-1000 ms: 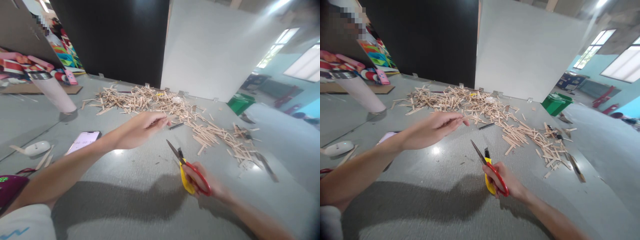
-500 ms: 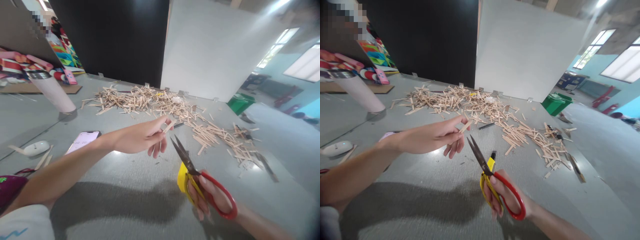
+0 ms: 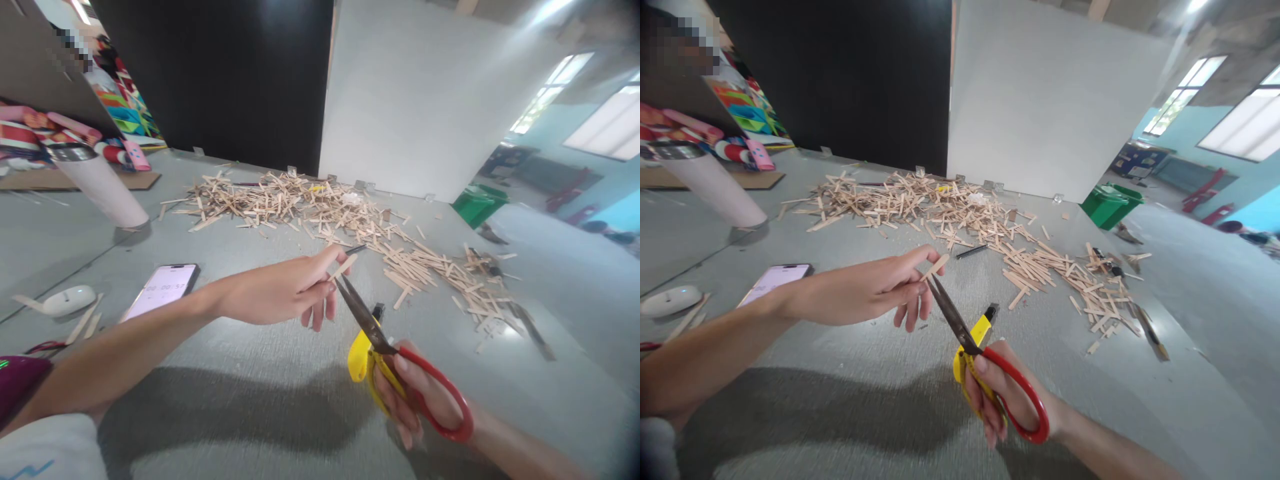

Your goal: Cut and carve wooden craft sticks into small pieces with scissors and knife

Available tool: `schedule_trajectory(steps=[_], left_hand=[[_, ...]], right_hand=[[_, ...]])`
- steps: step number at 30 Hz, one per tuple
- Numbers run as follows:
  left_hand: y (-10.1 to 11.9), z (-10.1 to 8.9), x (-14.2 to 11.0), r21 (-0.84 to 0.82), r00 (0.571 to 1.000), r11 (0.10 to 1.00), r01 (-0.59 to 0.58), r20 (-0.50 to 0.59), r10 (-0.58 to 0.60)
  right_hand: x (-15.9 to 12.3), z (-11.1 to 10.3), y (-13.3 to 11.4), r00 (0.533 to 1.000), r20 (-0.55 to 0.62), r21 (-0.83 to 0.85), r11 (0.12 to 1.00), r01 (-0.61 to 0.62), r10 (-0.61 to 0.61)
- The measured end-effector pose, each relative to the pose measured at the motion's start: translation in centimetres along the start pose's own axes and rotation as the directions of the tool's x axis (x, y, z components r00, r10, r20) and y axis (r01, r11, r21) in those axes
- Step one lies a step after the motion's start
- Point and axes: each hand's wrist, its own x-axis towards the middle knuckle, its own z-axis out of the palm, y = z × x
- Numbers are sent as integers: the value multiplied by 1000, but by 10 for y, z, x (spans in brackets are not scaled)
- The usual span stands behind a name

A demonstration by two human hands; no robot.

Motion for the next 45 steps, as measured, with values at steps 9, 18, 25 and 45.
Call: schedule_trajectory(steps=[9,18,25,45], left_hand=[[3,5,0,69,999,998,1,-33,1],[4,5,2,25,1000,1000,-1,-19,1],[2,4,3,16,1000,1000,-1,-27,1],[2,0,3,73,999,997,31,-34,-29]], right_hand=[[2,-7,11,995,67,119,989,-87,79],[3,-8,19,998,10,94,993,-67,67],[0,0,16,995,-80,-5,998,-67,67],[5,-2,10,998,-33,-34,998,57,-58]])
